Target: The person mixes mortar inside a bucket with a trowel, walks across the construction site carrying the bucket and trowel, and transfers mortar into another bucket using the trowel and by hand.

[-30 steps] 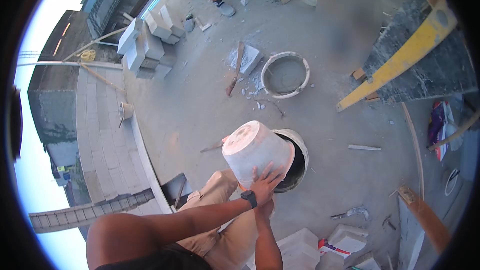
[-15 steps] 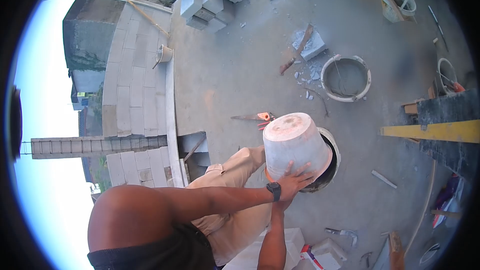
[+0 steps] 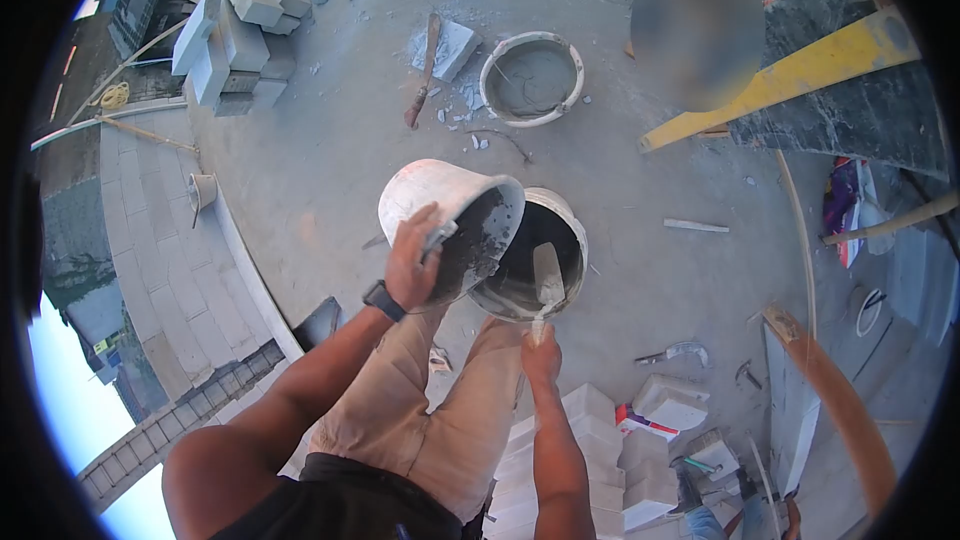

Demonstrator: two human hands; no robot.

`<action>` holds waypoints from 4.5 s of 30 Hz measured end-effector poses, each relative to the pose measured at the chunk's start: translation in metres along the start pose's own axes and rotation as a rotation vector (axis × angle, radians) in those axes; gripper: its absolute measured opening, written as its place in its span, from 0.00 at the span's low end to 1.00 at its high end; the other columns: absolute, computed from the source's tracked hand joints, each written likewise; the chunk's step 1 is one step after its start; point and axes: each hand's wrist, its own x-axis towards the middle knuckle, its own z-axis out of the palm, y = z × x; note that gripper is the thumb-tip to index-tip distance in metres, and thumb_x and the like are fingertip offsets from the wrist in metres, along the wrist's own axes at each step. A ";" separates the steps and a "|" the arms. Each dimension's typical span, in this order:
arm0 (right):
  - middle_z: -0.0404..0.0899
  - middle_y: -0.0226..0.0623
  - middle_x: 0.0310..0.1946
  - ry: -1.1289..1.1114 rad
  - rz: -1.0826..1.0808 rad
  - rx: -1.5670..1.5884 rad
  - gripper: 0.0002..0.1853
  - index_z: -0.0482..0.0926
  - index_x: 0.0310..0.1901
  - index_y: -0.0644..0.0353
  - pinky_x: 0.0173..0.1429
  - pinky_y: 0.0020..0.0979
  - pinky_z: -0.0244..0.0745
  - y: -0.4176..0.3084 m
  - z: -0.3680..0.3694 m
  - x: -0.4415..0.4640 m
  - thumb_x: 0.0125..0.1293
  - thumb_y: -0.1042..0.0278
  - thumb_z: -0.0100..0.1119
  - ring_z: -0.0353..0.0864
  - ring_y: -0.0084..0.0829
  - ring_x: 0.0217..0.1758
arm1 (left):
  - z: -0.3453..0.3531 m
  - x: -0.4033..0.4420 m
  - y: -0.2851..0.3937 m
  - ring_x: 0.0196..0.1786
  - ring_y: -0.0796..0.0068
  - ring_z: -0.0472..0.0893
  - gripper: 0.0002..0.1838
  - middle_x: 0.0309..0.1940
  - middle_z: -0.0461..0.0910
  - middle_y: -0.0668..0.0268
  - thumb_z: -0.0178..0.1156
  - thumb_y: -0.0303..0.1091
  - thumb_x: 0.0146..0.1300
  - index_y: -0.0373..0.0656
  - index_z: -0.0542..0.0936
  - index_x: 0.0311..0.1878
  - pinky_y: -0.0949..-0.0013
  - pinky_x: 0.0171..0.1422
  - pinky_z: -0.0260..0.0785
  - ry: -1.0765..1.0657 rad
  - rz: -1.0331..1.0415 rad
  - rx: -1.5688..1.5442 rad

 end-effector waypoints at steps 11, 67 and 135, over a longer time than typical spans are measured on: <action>0.81 0.54 0.31 0.080 0.134 -0.026 0.17 0.72 0.42 0.59 0.40 0.51 0.73 -0.015 -0.003 -0.003 0.62 0.55 0.64 0.81 0.59 0.36 | -0.049 0.017 -0.225 0.45 0.63 0.82 0.18 0.43 0.80 0.58 0.60 0.21 0.58 0.37 0.73 0.52 0.66 0.53 0.73 -0.089 -0.391 -0.033; 0.72 0.30 0.21 0.155 0.742 1.136 0.10 0.73 0.39 0.57 0.18 0.28 0.69 -0.163 0.129 -0.028 0.66 0.62 0.64 0.73 0.24 0.16 | 0.146 0.301 -0.168 0.23 0.77 0.66 0.17 0.22 0.64 0.74 0.62 0.44 0.68 0.42 0.73 0.48 0.62 0.47 0.71 -0.125 -1.080 -1.294; 0.80 0.53 0.54 -0.156 0.839 -0.050 0.30 0.68 0.59 0.62 0.59 0.45 0.77 -0.124 0.076 0.149 0.59 0.57 0.66 0.81 0.51 0.57 | 0.165 0.162 -0.129 0.72 0.42 0.63 0.35 0.71 0.61 0.42 0.43 0.54 0.76 0.39 0.54 0.76 0.54 0.75 0.58 -1.306 0.115 -0.148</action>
